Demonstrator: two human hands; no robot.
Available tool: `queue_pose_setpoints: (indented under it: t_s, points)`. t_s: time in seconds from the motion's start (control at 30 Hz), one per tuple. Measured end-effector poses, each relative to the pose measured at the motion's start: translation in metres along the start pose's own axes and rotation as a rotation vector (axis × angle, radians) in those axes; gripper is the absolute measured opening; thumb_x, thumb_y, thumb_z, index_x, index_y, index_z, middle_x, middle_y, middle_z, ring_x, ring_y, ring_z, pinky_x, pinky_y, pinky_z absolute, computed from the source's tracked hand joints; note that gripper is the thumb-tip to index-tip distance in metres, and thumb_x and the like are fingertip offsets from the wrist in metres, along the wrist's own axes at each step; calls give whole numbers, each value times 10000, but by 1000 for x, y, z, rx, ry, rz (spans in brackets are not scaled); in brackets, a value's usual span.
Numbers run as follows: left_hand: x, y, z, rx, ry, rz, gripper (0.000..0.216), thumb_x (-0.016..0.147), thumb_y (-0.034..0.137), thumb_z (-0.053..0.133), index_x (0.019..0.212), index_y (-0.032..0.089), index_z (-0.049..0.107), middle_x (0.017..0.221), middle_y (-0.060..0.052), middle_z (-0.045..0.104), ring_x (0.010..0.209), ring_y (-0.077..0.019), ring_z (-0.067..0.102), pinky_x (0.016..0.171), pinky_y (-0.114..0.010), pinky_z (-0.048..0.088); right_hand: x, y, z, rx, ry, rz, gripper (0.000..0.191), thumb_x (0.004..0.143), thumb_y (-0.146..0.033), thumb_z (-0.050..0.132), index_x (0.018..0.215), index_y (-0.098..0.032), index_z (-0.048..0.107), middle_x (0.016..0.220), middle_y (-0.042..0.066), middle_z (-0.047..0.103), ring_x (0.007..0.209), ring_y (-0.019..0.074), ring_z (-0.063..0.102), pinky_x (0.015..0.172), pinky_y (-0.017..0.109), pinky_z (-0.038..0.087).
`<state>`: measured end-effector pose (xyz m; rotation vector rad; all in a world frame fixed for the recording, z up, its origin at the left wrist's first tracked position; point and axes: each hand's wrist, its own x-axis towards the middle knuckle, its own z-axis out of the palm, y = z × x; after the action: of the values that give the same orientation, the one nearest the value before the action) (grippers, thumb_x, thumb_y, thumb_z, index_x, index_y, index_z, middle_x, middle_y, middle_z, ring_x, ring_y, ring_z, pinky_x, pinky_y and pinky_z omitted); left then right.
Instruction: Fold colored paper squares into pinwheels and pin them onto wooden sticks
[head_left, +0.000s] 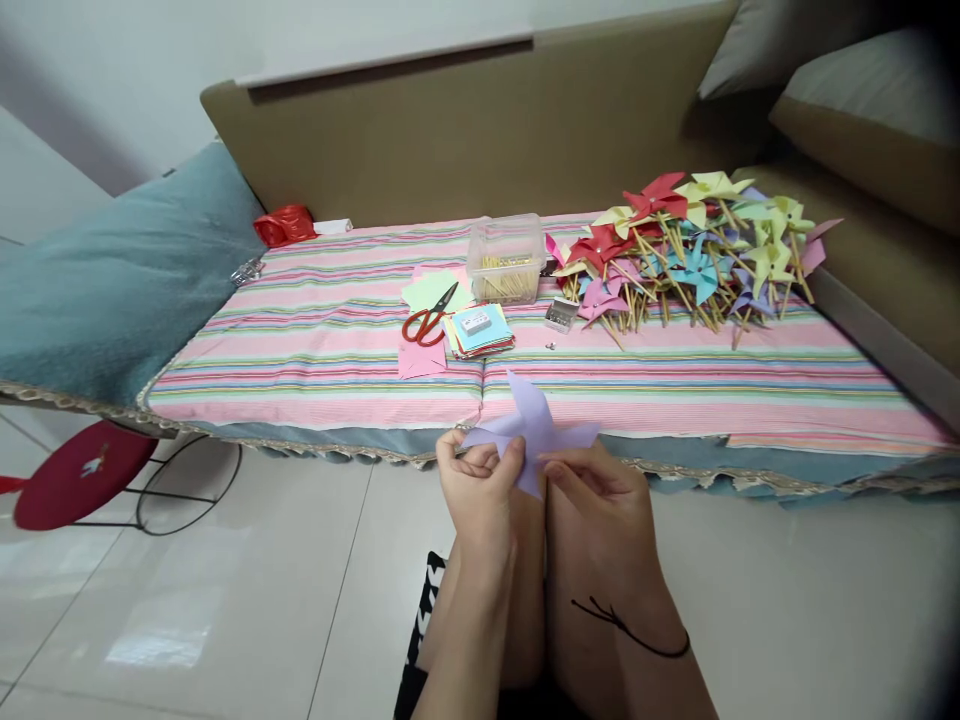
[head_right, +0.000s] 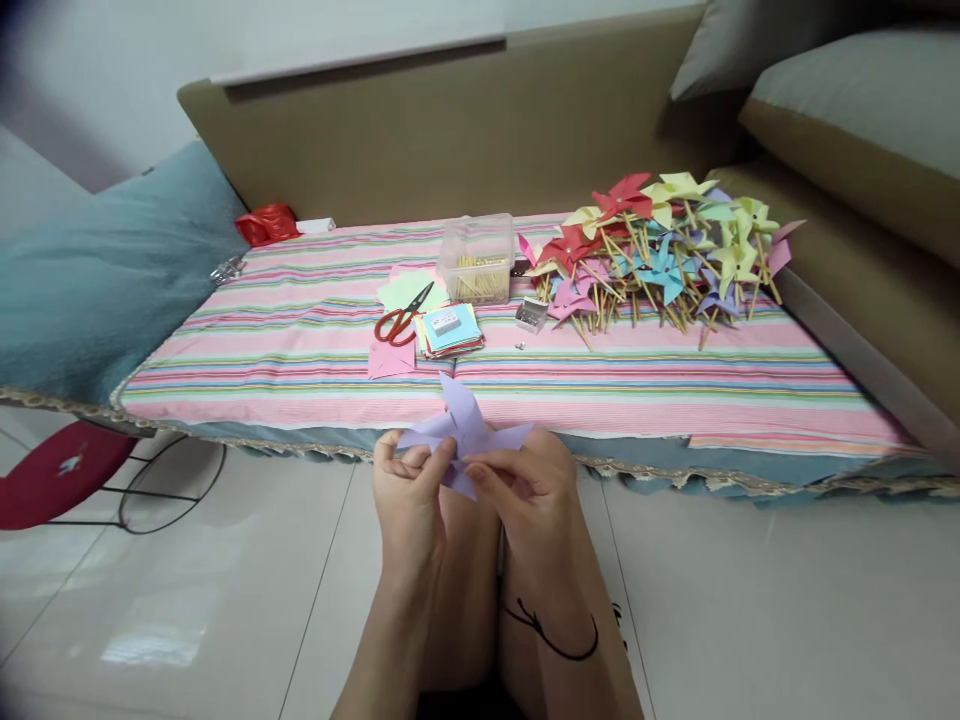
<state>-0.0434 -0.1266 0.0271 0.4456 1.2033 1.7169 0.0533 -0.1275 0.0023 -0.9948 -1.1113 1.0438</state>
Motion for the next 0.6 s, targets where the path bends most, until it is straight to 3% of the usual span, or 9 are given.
queue_pose_setpoints:
  t_s: [0.17,0.5,0.6]
  points:
    - [-1,0,2,18,-58,-11,534,634,143,761,909,238,312,523,104,610,456,-30,496,564,-143,403,-4,4,13,146,223,161,72,696,-237,798,753,-250,755,749,-4,733,705,161,686,686,293,579]
    - [0,-5,2,20,-126,-15,552,614,150,793,892,232,324,553,75,667,469,-43,544,579,-154,434,-2,9,13,86,328,127,116,693,-260,804,752,-222,712,738,4,693,665,152,649,620,283,556]
    - [1,-4,1,27,-143,-16,550,625,159,798,897,232,326,574,64,683,480,-47,561,591,-161,448,-2,8,15,113,363,138,322,683,-285,807,967,-237,664,839,26,695,710,184,673,663,342,579]
